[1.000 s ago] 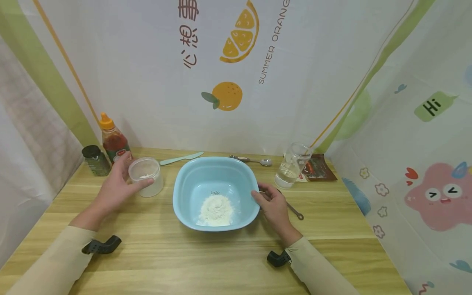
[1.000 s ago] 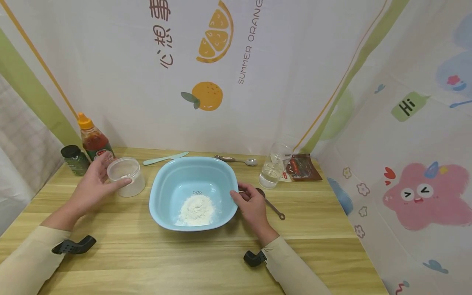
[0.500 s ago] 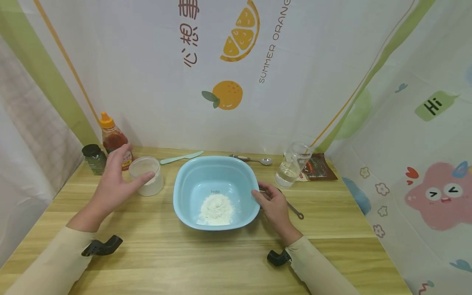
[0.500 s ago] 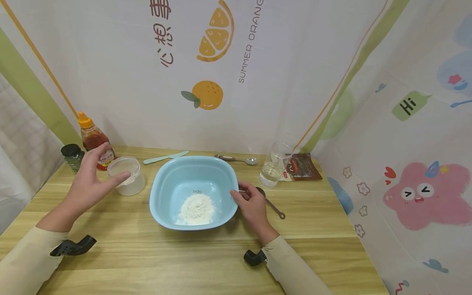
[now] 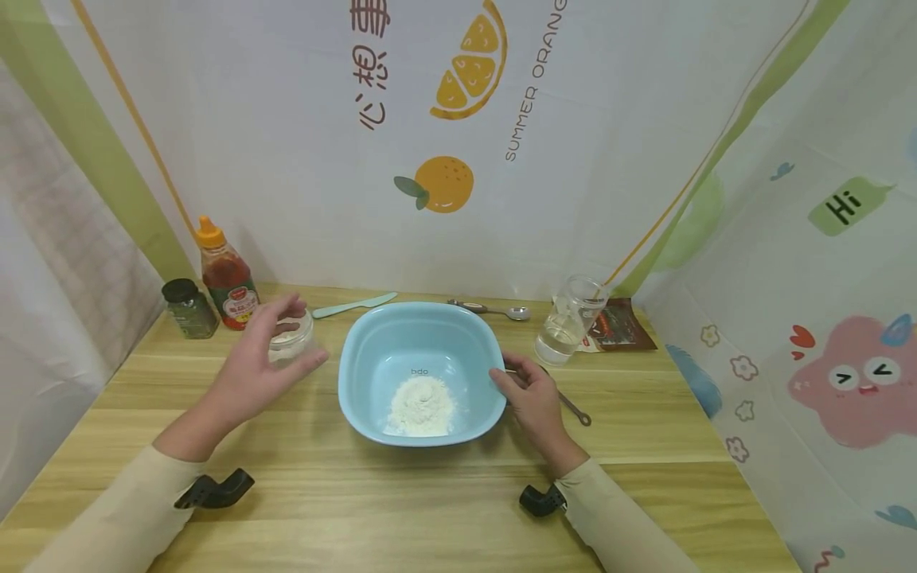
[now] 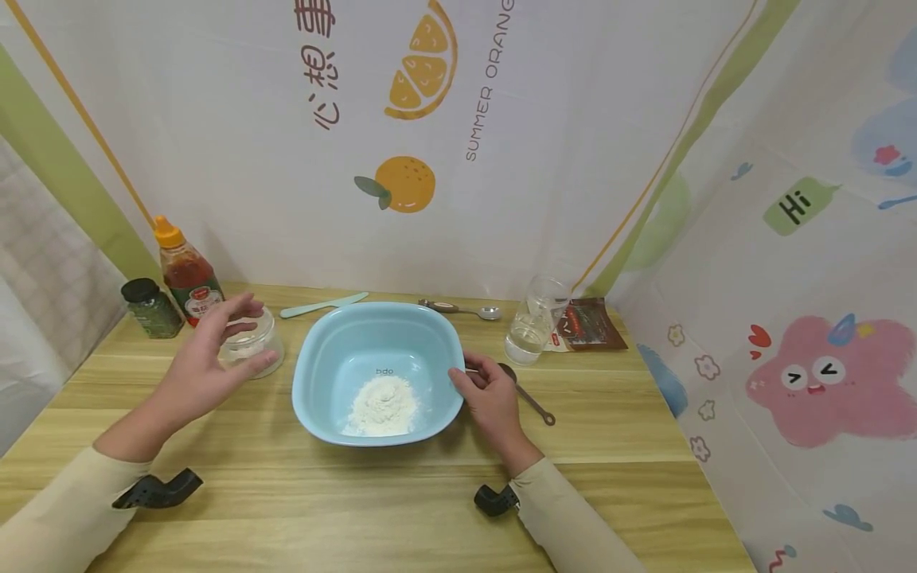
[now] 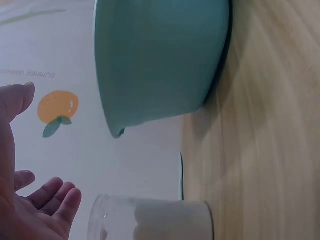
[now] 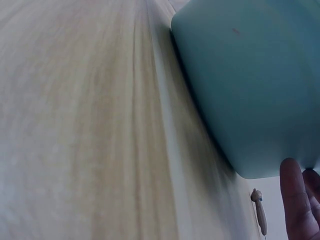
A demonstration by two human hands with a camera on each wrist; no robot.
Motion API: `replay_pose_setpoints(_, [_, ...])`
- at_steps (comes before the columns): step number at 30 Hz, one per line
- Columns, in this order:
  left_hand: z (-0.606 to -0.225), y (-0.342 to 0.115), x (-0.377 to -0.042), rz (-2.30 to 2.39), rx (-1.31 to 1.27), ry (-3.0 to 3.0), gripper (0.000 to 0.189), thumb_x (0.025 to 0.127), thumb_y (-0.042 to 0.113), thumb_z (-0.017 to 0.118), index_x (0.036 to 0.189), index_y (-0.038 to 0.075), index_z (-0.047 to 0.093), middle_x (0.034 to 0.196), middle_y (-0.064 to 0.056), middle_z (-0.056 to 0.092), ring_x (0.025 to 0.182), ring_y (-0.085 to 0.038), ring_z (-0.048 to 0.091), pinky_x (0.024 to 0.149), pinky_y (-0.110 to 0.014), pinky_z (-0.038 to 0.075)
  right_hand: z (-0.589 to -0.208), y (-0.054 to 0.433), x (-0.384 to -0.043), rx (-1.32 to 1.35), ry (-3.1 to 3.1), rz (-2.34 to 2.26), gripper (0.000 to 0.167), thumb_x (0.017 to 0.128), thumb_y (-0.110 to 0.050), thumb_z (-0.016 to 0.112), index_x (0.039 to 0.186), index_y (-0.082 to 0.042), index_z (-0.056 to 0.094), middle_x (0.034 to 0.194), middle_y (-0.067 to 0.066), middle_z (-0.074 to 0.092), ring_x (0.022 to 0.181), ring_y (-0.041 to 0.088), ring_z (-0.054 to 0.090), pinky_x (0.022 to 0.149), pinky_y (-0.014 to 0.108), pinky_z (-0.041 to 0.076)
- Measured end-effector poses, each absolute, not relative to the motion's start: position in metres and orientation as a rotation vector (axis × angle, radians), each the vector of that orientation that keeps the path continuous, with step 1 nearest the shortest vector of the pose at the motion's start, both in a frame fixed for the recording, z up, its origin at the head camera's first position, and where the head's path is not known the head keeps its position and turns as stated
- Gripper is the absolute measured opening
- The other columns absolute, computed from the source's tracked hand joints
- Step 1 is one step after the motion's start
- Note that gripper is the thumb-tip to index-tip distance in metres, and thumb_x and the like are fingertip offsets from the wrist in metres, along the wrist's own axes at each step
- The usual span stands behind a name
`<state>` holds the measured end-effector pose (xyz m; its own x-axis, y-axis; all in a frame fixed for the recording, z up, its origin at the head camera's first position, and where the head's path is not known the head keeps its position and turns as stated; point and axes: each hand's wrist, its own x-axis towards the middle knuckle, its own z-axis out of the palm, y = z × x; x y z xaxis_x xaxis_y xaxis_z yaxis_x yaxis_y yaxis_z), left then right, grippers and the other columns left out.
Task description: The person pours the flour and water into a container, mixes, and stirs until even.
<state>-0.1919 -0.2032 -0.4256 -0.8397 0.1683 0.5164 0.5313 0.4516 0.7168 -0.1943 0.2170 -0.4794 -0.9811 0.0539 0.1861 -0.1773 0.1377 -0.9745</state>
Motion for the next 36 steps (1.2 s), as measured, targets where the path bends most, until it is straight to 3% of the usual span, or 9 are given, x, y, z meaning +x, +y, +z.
replay_pose_setpoints(7, [-0.441,-0.189,-0.19,-1.429,-0.666,-2.354,0.077,0.1,0.002,0.082,0.165,-0.003,0.041,0.146,-0.016,0.059,0.131,-0.031,0.057,0.107,-0.012,0.048,-0.482,0.216,-0.195,0.156,-2.196,1.958,0.037,0.103,-0.002,0.079,0.136,0.01,0.07,0.13,0.028,0.074,0.105,0.013,0.079,0.085,0.029,0.068])
replay_pose_setpoints(16, [-0.451,-0.173,-0.186,-1.644,-0.609,-2.457,0.065,0.108,0.012,0.075,0.161,-0.008,0.043,0.148,-0.026,0.061,0.129,-0.04,0.065,0.106,-0.021,0.056,-0.481,0.215,-0.194,0.145,-2.198,1.963,0.037,0.103,-0.003,0.078,0.136,0.01,0.07,0.13,0.029,0.074,0.106,0.012,0.078,0.086,0.027,0.067])
replay_pose_setpoints(21, [-0.456,-0.168,-0.186,-1.704,-0.579,-2.489,0.062,0.11,0.017,0.074,0.159,-0.009,0.047,0.144,-0.026,0.066,0.131,-0.04,0.066,0.105,-0.021,0.056,-0.48,0.216,-0.194,0.129,-2.199,1.997,0.038,0.103,-0.003,0.078,0.138,0.009,0.069,0.131,0.029,0.073,0.103,0.01,0.079,0.083,0.028,0.068])
replay_pose_setpoints(28, [-0.464,-0.164,-0.189,-1.756,-0.609,-2.455,0.055,0.111,0.012,0.071,0.155,-0.013,0.052,0.136,-0.027,0.069,0.126,-0.043,0.069,0.099,-0.02,0.059,-0.48,0.217,-0.195,0.143,-2.191,2.021,0.037,0.104,-0.004,0.077,0.138,0.008,0.069,0.131,0.028,0.073,0.101,0.013,0.079,0.078,0.032,0.069])
replay_pose_setpoints(36, [-0.464,-0.162,-0.186,-1.79,-0.551,-2.502,0.053,0.113,0.016,0.068,0.155,-0.012,0.052,0.136,-0.026,0.07,0.126,-0.042,0.068,0.097,-0.02,0.06,-0.477,0.228,-0.199,0.155,-2.221,1.93,0.035,0.111,-0.012,0.07,0.139,0.008,0.068,0.129,0.025,0.074,0.099,0.012,0.078,0.074,0.034,0.069])
